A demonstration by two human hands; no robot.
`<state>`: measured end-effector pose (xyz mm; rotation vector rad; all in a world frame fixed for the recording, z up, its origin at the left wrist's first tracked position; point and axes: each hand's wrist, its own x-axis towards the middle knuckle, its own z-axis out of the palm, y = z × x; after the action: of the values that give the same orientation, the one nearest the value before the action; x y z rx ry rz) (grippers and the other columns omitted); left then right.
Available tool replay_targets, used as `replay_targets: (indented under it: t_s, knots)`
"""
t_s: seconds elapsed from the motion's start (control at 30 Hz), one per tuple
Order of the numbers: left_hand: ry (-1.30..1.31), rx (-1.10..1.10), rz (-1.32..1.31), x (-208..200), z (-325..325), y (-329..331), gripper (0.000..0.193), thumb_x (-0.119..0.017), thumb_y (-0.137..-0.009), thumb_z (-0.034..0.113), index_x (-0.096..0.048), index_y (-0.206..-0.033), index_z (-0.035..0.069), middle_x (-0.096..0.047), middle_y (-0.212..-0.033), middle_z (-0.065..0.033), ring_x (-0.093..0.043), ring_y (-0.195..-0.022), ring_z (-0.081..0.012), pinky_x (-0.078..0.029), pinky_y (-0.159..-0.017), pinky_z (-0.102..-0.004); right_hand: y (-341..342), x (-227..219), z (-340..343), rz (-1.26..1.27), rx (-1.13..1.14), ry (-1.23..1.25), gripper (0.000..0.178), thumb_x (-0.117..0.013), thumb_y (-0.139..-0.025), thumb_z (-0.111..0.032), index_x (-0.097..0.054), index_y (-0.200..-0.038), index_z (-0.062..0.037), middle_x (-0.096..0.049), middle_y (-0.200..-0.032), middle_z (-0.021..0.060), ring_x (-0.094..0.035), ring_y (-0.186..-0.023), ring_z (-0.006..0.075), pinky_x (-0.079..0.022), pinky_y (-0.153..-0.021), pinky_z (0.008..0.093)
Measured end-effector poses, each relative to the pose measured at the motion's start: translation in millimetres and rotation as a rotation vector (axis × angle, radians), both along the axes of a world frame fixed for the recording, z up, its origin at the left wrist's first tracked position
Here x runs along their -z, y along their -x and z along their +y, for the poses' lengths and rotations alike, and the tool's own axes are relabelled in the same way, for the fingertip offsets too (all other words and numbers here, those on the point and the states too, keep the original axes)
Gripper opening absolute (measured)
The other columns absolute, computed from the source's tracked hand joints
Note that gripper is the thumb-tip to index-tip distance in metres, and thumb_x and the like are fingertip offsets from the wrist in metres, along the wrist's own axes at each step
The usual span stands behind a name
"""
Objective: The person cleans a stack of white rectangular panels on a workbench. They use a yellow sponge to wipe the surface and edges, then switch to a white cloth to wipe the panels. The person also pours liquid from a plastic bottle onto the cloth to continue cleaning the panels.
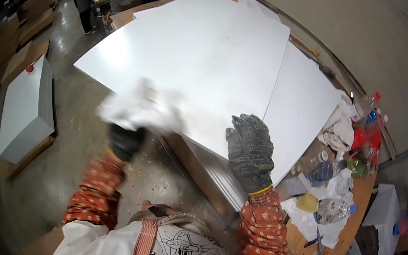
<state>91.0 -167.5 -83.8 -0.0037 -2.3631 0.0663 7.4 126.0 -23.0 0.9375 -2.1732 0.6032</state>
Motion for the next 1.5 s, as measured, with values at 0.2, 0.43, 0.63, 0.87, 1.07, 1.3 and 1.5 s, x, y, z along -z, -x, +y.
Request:
replay_targets:
  t_s: [0.2, 0.43, 0.63, 0.87, 1.07, 1.3, 1.5]
  knots:
    - [0.216, -0.53, 0.391, -24, -138, -37, 0.028, -0.052, -0.085, 0.016, -0.06, -0.107, 0.001, -0.061, -0.088, -0.0183, -0.06, -0.082, -0.0325, -0.049, -0.076, -0.0402, -9, -4, -6, -0.058, 0.008, 0.095, 0.027, -0.068, -0.079, -0.016, -0.064, -0.104, -0.0072, -0.063, -0.104, 0.0112, -0.057, -0.103, 0.0295, -0.046, -0.09, 0.041]
    - [-0.2, 0.397, 0.191, -36, 55, -10, 0.039, -0.052, -0.079, 0.011, -0.055, -0.116, -0.003, -0.059, -0.112, -0.0188, -0.053, -0.109, -0.0367, -0.039, -0.098, -0.0461, -10, -6, -5, -0.084, 0.029, 0.113, 0.021, -0.064, -0.083, -0.014, -0.064, -0.102, -0.0066, -0.062, -0.105, 0.0123, -0.058, -0.103, 0.0298, -0.046, -0.09, 0.04]
    - [-0.202, 0.593, 0.075, -1, 67, 5, 0.036, -0.053, -0.079, 0.011, -0.054, -0.113, 0.0, -0.057, -0.11, -0.019, -0.053, -0.106, -0.0355, -0.04, -0.093, -0.0457, -10, -4, -2, 0.024, 0.029, 0.068, 0.017, -0.059, -0.084, -0.009, -0.066, -0.1, -0.0049, -0.065, -0.101, 0.0121, -0.06, -0.099, 0.0299, -0.046, -0.09, 0.0397]
    - [-0.003, -0.218, 0.155, 10, -194, 6, 0.032, -0.054, -0.078, 0.012, -0.054, -0.109, 0.004, -0.055, -0.108, -0.0193, -0.053, -0.102, -0.034, -0.042, -0.088, -0.0452, -15, -12, -10, -0.078, -0.004, 0.172, 0.015, -0.058, -0.084, -0.004, -0.066, -0.097, -0.0017, -0.065, -0.099, 0.0128, -0.061, -0.097, 0.0301, -0.048, -0.087, 0.0395]
    - [-1.017, -0.793, -0.238, -35, -310, 1, 0.034, -0.052, -0.087, 0.025, -0.062, -0.113, 0.006, -0.06, -0.117, -0.0146, -0.057, -0.105, -0.0301, -0.043, -0.091, -0.0359, -18, -15, -21, -0.151, -0.015, 0.213, 0.015, -0.055, -0.087, -0.002, -0.065, -0.099, 0.0, -0.065, -0.101, 0.0116, -0.062, -0.093, 0.025, -0.049, -0.083, 0.0349]
    - [-0.942, -0.052, 0.166, -54, -332, -17, 0.034, -0.066, -0.079, 0.026, -0.064, -0.101, 0.001, -0.064, -0.097, -0.0172, -0.061, -0.09, -0.0294, -0.046, -0.08, -0.0383, -19, -8, -21, -0.355, 0.118, 0.388, 0.015, -0.056, -0.083, -0.003, -0.065, -0.096, 0.0004, -0.065, -0.098, 0.0127, -0.062, -0.092, 0.0252, -0.049, -0.084, 0.0355]
    - [-0.337, 0.345, -0.103, -80, -305, 18, 0.056, -0.073, -0.073, 0.02, -0.053, -0.121, 0.001, -0.055, -0.121, -0.0148, -0.053, -0.109, -0.0267, -0.043, -0.092, -0.0403, -27, 20, -3, -0.414, 0.088, 0.723, 0.025, -0.054, -0.085, 0.002, -0.059, -0.11, 0.0014, -0.062, -0.106, 0.0097, -0.059, -0.095, 0.0178, -0.05, -0.082, 0.0302]
